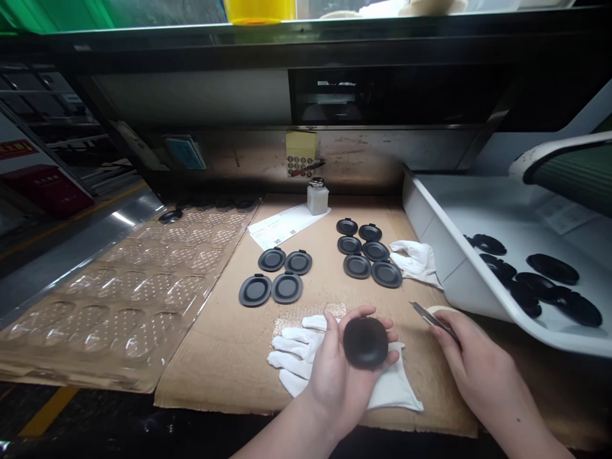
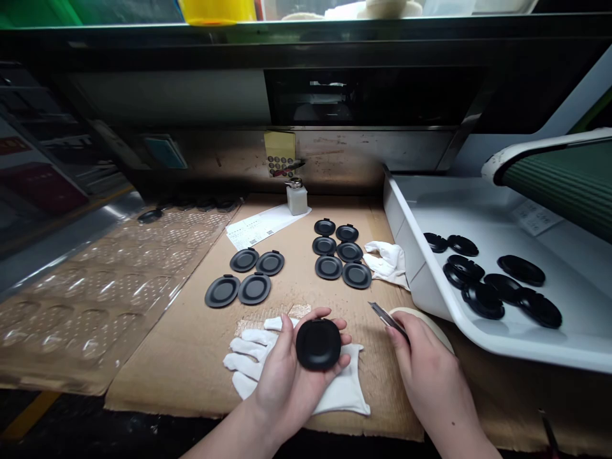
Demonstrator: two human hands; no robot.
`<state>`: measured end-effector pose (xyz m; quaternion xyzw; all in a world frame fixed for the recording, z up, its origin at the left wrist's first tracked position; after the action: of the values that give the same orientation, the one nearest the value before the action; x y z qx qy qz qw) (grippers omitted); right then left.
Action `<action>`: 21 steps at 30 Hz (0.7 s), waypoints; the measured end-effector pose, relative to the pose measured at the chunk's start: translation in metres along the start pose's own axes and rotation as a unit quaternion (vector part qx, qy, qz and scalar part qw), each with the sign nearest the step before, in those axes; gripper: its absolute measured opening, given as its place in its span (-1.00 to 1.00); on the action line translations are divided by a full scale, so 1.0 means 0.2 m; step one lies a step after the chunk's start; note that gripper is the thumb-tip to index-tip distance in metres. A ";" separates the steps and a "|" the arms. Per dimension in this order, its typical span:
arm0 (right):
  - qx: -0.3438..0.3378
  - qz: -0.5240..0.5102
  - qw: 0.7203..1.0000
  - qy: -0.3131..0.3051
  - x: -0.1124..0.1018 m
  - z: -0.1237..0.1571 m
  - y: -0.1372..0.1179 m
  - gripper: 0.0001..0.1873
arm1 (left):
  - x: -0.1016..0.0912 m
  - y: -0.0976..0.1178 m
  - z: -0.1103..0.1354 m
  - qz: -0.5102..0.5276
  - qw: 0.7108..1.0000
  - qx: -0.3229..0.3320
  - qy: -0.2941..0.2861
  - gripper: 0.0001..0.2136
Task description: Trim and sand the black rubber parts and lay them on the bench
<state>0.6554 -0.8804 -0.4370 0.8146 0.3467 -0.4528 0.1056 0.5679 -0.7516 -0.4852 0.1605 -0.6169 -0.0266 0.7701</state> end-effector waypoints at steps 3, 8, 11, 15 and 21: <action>-0.008 -0.017 0.999 0.045 -0.07 -0.02 -0.06 -0.72 | -0.01 0.00 0.00 -0.007 1.000 0.007 0.007 -0.54; -0.046 -0.044 0.996 0.061 -0.17 0.01 -0.24 -0.75 | 0.00 -0.01 0.00 0.003 1.000 -0.006 -0.002 -0.54; -0.071 -0.043 0.995 0.059 -0.20 0.04 -0.30 -0.74 | 0.01 -0.02 0.00 0.011 1.000 -0.014 -0.010 -0.56; -0.078 -0.039 0.995 0.042 -0.22 0.04 -0.28 -0.72 | 0.02 0.00 0.00 -0.037 0.999 0.008 -0.034 -0.66; -0.090 -0.001 0.996 0.005 -0.29 0.06 -0.18 -0.68 | 0.08 0.04 0.05 -0.346 0.930 0.084 -0.090 -0.58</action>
<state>0.6025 -0.8871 -0.3916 0.8040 0.3873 -0.4156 0.1757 0.5616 -0.7508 -0.4658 0.4250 -0.5896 -0.2537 0.6382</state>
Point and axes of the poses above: each hand's wrist, its own z-axis away from the middle knuckle, its own x-axis out of the palm, y = z × x, the point moved 10 cm from there along -z, towards the middle knuckle, and after that the axes turned 7 degrees about z, right-handed, at the moved point
